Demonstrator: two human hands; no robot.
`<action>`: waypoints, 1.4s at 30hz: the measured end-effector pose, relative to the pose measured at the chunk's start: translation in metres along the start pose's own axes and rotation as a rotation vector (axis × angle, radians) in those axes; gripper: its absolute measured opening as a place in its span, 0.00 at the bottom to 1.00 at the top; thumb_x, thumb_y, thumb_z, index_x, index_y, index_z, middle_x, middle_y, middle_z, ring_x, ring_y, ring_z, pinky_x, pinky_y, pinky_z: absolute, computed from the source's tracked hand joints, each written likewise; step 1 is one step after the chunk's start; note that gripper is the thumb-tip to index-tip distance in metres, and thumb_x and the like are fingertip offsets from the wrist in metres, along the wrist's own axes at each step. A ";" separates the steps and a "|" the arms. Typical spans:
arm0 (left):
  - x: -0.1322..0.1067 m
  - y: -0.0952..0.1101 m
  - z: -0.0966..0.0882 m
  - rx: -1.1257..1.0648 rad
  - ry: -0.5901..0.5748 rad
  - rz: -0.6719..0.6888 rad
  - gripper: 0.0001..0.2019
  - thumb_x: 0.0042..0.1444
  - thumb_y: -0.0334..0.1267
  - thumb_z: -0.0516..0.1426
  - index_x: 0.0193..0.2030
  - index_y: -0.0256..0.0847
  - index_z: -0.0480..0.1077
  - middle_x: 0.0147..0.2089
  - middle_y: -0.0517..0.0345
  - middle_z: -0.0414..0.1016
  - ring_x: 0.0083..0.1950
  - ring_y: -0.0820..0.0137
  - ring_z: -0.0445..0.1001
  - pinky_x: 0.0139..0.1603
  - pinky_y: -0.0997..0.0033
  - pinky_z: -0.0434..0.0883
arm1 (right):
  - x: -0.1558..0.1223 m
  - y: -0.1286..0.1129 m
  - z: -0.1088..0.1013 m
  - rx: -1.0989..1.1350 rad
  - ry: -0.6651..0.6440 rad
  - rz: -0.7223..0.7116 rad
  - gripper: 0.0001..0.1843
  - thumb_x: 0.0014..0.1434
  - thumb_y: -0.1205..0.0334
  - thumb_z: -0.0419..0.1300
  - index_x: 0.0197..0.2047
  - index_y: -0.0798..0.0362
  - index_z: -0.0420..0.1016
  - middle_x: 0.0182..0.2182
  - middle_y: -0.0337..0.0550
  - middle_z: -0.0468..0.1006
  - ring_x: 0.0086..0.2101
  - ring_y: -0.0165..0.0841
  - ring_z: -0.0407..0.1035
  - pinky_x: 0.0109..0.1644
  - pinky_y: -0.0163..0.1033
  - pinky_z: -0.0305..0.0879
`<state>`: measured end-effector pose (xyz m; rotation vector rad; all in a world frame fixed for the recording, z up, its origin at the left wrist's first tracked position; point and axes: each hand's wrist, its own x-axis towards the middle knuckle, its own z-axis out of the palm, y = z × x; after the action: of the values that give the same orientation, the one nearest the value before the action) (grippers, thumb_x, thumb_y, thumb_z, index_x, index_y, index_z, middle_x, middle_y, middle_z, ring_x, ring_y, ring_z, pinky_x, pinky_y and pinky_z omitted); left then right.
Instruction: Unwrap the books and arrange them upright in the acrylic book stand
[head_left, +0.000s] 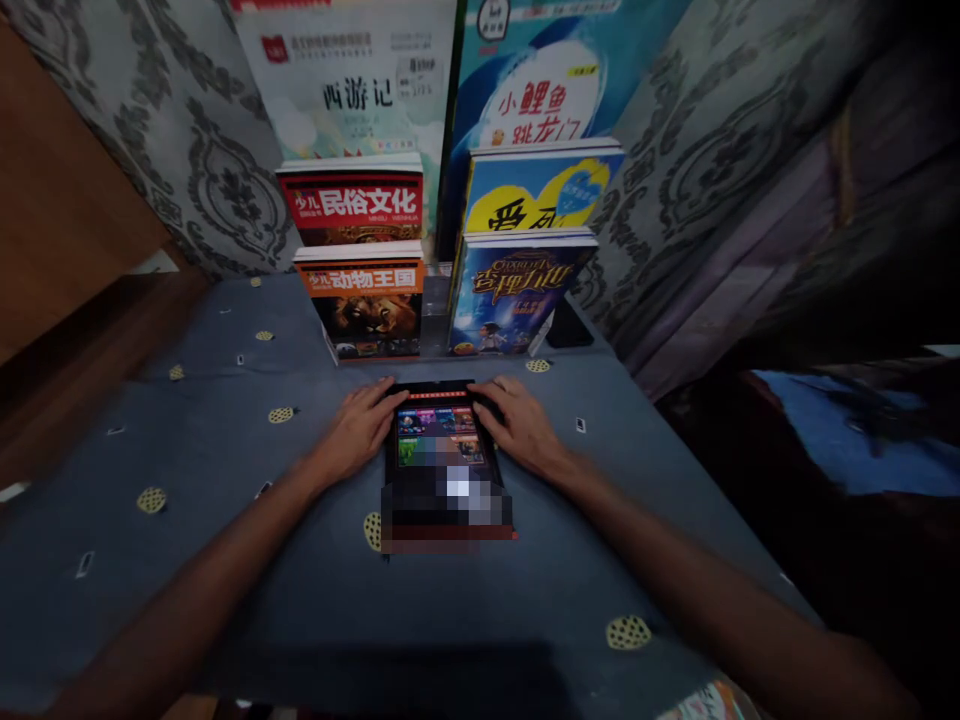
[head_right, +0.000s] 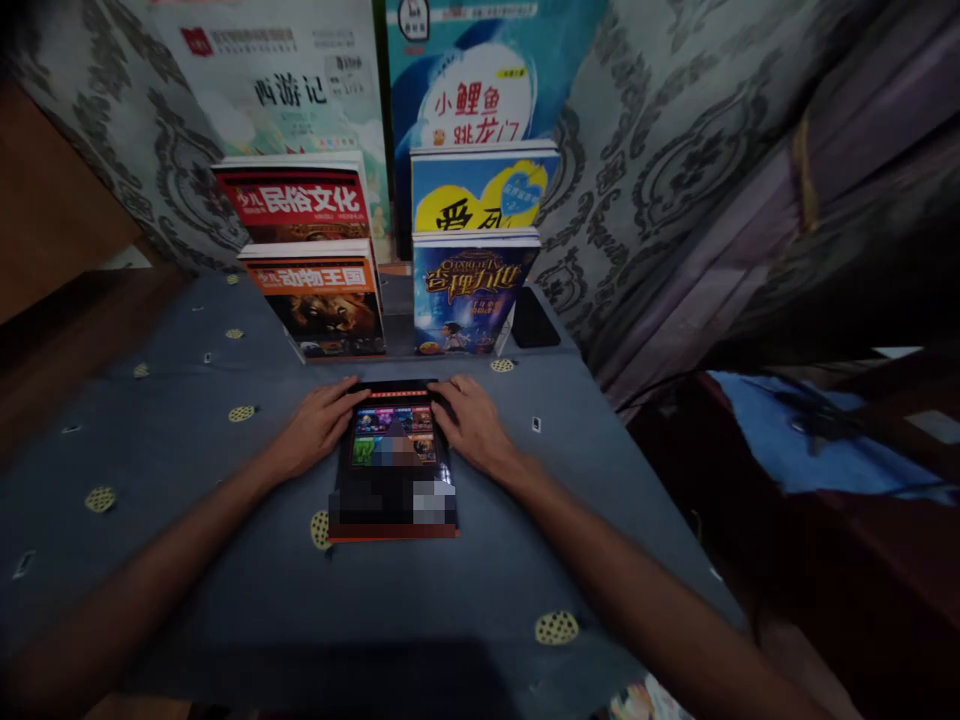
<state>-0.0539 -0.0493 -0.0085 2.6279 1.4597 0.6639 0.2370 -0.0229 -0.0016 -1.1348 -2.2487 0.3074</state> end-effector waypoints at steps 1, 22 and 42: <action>0.000 0.001 0.000 -0.002 0.008 -0.009 0.20 0.70 0.37 0.45 0.65 0.43 0.67 0.70 0.45 0.64 0.68 0.58 0.66 0.67 0.48 0.65 | 0.000 0.000 -0.001 0.012 -0.001 -0.008 0.17 0.69 0.58 0.50 0.54 0.50 0.75 0.42 0.50 0.77 0.46 0.44 0.72 0.52 0.53 0.70; 0.010 0.016 -0.012 0.007 -0.113 -0.019 0.20 0.69 0.42 0.48 0.66 0.46 0.65 0.69 0.50 0.66 0.71 0.57 0.62 0.72 0.39 0.55 | -0.004 0.000 0.000 0.008 -0.081 -0.019 0.21 0.69 0.57 0.51 0.59 0.52 0.74 0.60 0.53 0.74 0.58 0.47 0.68 0.61 0.60 0.65; 0.052 0.035 0.000 -0.097 -0.238 0.159 0.22 0.69 0.37 0.47 0.67 0.46 0.64 0.70 0.53 0.66 0.73 0.64 0.60 0.73 0.45 0.55 | -0.003 0.010 -0.001 0.218 -0.060 0.027 0.26 0.67 0.67 0.45 0.66 0.48 0.65 0.60 0.47 0.74 0.60 0.42 0.67 0.64 0.59 0.63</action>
<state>-0.0023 -0.0252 0.0179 2.6570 1.1362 0.4039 0.2457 -0.0191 -0.0062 -1.0532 -2.1903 0.5894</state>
